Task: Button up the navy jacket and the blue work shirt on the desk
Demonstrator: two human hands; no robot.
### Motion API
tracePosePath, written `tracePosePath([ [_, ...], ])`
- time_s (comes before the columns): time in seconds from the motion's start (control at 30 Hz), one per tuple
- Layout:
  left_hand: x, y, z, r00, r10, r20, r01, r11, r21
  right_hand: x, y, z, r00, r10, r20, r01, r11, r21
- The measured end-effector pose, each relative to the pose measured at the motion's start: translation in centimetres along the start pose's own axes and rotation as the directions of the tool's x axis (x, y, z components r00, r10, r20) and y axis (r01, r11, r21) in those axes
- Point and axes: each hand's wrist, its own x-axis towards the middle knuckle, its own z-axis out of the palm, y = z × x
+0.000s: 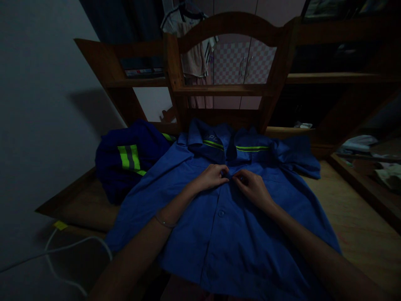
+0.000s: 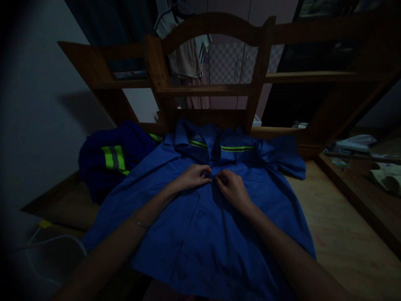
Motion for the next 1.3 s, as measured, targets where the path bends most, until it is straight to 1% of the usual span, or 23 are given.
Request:
tracePosePath([
  [0.07,0.0,-0.1,-0.3,0.999,0.029,0.026,-0.029,1.0,0.011,0.0,0.0,0.0,1.0,0.004,-0.004,-0.004,1.0,-0.002],
  [0.17,-0.1,-0.4,-0.6,0.997,0.071,0.042,-0.07,0.997,-0.017,0.0,0.0,0.0,1.0,0.006,-0.007,-0.006,1.0,-0.004],
  [0.33,-0.4,-0.6,-0.5,0.991,0.123,0.044,-0.121,0.992,-0.031,0.0,0.1,0.0,1.0,0.01,0.003,-0.01,1.0,-0.002],
  [0.5,-0.6,-0.4,-0.5,0.988,0.148,0.036,-0.147,0.989,-0.017,0.0,0.2,0.0,1.0,0.004,0.018,-0.003,1.0,-0.01],
  [0.63,-0.6,0.0,-0.2,0.991,0.127,0.035,-0.127,0.992,0.017,0.0,0.2,-0.1,1.0,0.001,0.023,0.0,1.0,-0.016],
  [0.73,-0.5,0.2,0.6,0.995,0.1,-0.028,-0.099,0.995,0.019,-0.1,0.3,-0.1,1.0,0.009,0.022,-0.009,1.0,-0.002],
  [0.77,-0.5,0.2,0.9,0.995,0.08,-0.061,-0.081,0.997,-0.011,-0.1,0.3,-0.1,1.0,0.011,0.021,-0.011,1.0,0.004],
  [0.83,-0.3,0.0,1.4,0.996,0.007,-0.088,-0.022,0.987,-0.16,-0.1,0.3,-0.2,1.0,0.011,0.015,-0.011,1.0,0.013],
  [0.9,-0.2,-0.4,1.6,0.995,-0.088,-0.04,0.067,0.926,-0.372,-0.1,0.3,-0.4,1.0,0.008,0.006,-0.008,1.0,0.017],
  [0.97,-0.1,-0.7,1.6,0.988,-0.151,0.019,0.138,0.839,-0.526,-0.1,0.3,-0.5,1.0,0.01,-0.002,-0.01,1.0,0.016],
  [1.07,0.0,-0.8,1.3,0.98,-0.194,0.043,0.176,0.751,-0.636,-0.2,0.1,-0.7,1.0,0.01,-0.006,-0.01,1.0,0.012],
  [1.13,0.0,-0.6,1.1,0.976,-0.201,0.083,0.201,0.688,-0.697,-0.2,-0.1,-0.8,1.0,0.007,-0.007,-0.007,1.0,0.015],
  [1.23,0.1,-0.3,0.9,0.963,-0.223,0.153,0.256,0.564,-0.785,-0.2,-0.4,-1.0,1.0,0.014,-0.028,-0.013,0.999,0.035],
  [1.3,0.2,-0.3,0.8,0.953,-0.251,0.172,0.279,0.496,-0.823,-0.2,-0.6,-1.1,0.998,0.023,-0.051,-0.02,0.999,0.046],
])
